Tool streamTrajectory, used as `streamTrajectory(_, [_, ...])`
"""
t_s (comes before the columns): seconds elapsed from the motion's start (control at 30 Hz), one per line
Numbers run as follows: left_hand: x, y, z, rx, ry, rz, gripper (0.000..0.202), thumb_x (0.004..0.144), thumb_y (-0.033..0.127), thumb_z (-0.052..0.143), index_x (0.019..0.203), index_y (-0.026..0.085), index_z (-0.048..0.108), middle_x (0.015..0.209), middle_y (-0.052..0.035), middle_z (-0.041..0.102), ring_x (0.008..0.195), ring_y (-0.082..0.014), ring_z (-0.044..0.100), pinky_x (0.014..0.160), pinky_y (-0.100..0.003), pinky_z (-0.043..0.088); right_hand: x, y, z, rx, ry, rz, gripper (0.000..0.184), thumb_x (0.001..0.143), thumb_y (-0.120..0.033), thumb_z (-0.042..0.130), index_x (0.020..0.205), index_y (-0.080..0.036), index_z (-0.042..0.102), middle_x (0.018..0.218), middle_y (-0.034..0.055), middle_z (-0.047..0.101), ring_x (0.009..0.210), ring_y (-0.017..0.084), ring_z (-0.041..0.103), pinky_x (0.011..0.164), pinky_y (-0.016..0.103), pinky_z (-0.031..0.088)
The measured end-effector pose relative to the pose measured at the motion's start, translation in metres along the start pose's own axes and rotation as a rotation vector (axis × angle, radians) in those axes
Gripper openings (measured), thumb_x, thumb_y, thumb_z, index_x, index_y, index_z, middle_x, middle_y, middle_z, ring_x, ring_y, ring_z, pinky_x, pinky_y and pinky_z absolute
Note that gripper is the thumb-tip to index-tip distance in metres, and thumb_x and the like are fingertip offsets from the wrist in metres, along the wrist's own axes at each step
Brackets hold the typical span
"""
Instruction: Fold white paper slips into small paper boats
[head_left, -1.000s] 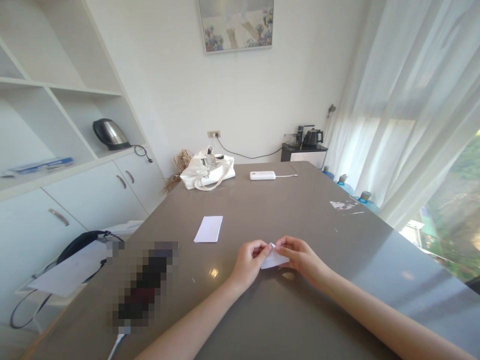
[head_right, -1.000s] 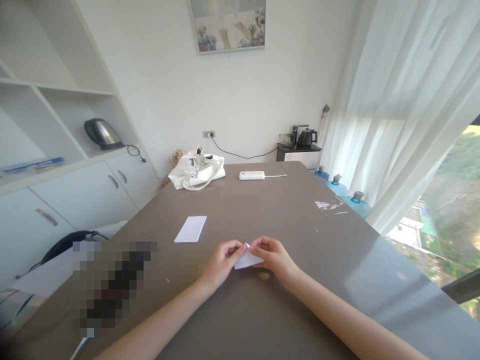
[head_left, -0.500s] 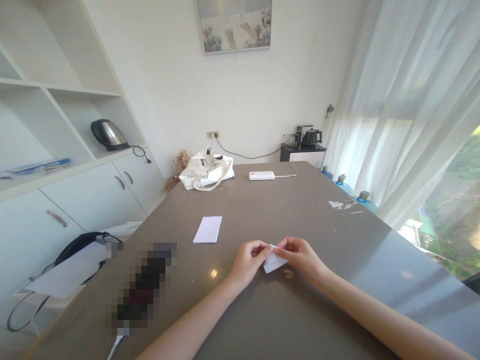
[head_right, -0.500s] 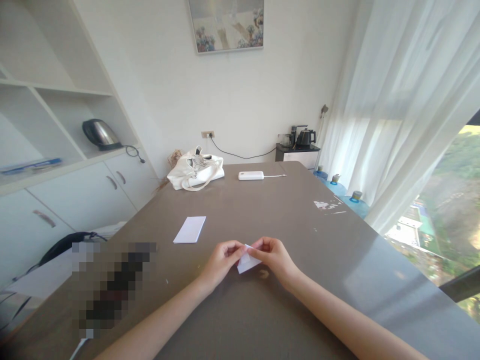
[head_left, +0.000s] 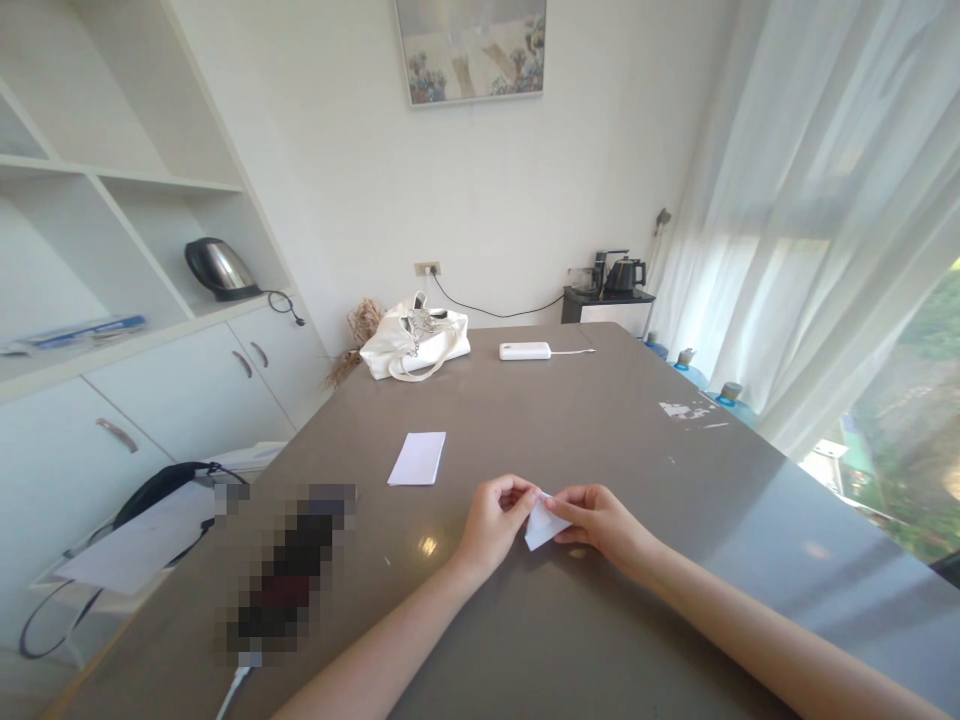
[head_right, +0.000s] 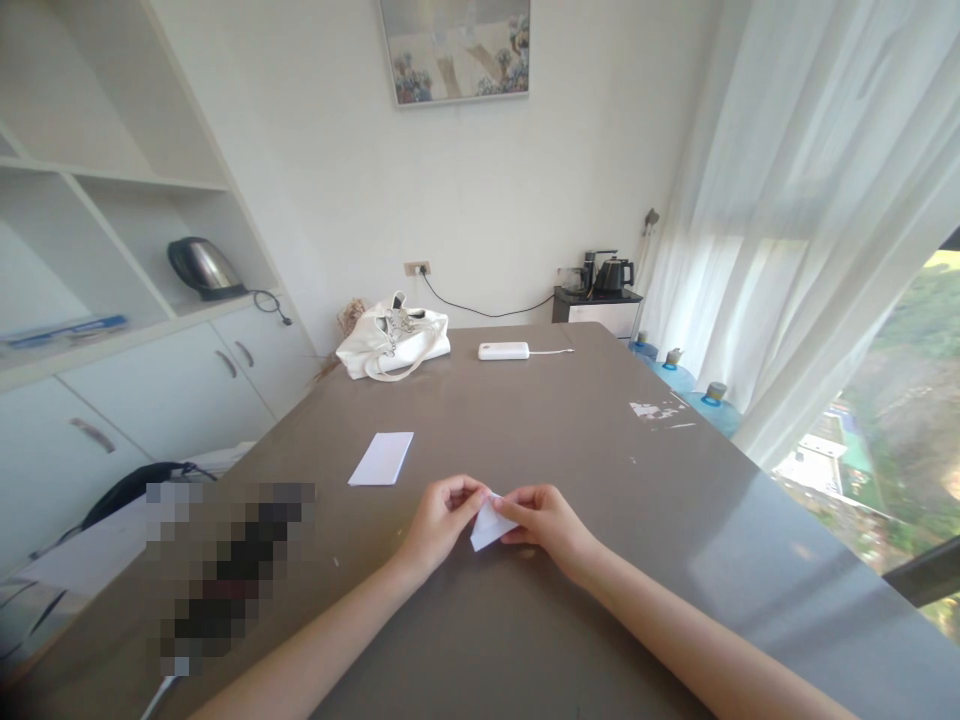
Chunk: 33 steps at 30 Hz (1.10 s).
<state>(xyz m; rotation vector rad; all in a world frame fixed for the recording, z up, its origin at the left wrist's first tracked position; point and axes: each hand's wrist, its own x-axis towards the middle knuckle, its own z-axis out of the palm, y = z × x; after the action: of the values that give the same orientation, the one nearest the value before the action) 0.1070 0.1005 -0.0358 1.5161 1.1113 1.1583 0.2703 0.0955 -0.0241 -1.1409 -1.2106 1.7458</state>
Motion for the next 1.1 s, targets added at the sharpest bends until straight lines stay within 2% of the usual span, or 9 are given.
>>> streamTrajectory(0.1, [-0.0013,0.0001,0.0006,0.036,0.011,0.02,0.025,0.078,0.037,0.06,0.074,0.013,0.065,0.072,-0.0069,0.068,0.068,-0.0176,0.062,0.064,-0.025,0.047,0.0,-0.0006,0.001,-0.027,0.033,0.016,0.036,0.06,-0.046,0.076,0.065,-0.012,0.066,0.061,0.0018,0.064,0.054,0.011,0.058,0.05,0.02,0.044])
streamTrajectory(0.27, [-0.003,0.0027,0.0012,0.091,0.023,0.048,0.024,0.079,0.036,0.057,0.074,0.014,0.064,0.072,-0.0059,0.067,0.067,-0.0168,0.061,0.063,-0.025,0.046,0.0,-0.0007,0.0011,-0.064,0.044,-0.014,0.036,0.057,-0.047,0.076,0.063,-0.013,0.066,0.059,0.0012,0.063,0.054,0.012,0.058,0.05,0.021,0.045])
streamTrajectory(0.4, [-0.0041,0.004,0.0007,0.106,0.01,0.054,0.024,0.08,0.035,0.056,0.073,0.013,0.062,0.07,-0.0056,0.065,0.065,-0.0157,0.059,0.061,-0.024,0.045,0.0017,0.0025,-0.0005,-0.13,0.035,-0.063,0.037,0.06,-0.049,0.074,0.062,-0.013,0.065,0.054,0.0001,0.061,0.049,0.011,0.054,0.047,0.021,0.041])
streamTrajectory(0.6, [-0.0051,-0.0008,0.0032,0.093,0.009,0.05,0.023,0.081,0.035,0.054,0.073,0.014,0.058,0.069,-0.0044,0.062,0.064,-0.0141,0.057,0.06,-0.022,0.043,0.0042,0.0051,-0.0001,-0.252,0.051,-0.146,0.04,0.062,-0.052,0.071,0.064,-0.012,0.067,0.057,0.0027,0.063,0.051,0.012,0.055,0.049,0.023,0.041])
streamTrajectory(0.77, [-0.0067,-0.0024,0.0028,0.111,0.0,0.071,0.022,0.081,0.034,0.054,0.073,0.014,0.059,0.068,-0.0035,0.062,0.062,-0.0132,0.056,0.058,-0.022,0.042,0.0049,0.005,0.0006,-0.329,0.025,-0.202,0.043,0.068,-0.056,0.064,0.064,-0.013,0.066,0.054,0.0011,0.059,0.05,0.012,0.052,0.05,0.023,0.04])
streamTrajectory(0.93, [-0.0065,-0.0012,0.002,0.105,-0.032,0.057,0.021,0.08,0.032,0.054,0.073,0.013,0.059,0.068,-0.0035,0.061,0.062,-0.013,0.055,0.058,-0.022,0.041,0.0054,0.0066,-0.0016,-0.405,0.042,-0.297,0.043,0.074,-0.053,0.06,0.062,-0.012,0.065,0.053,0.0007,0.056,0.049,0.011,0.046,0.047,0.022,0.031])
streamTrajectory(1.1, [-0.0051,-0.0018,0.003,0.074,-0.036,0.035,0.022,0.08,0.033,0.055,0.074,0.013,0.059,0.068,-0.004,0.061,0.063,-0.0133,0.055,0.059,-0.022,0.041,0.0053,0.0065,-0.002,-0.416,0.068,-0.31,0.043,0.075,-0.052,0.06,0.062,-0.012,0.065,0.054,0.0018,0.057,0.049,0.011,0.047,0.046,0.022,0.031])
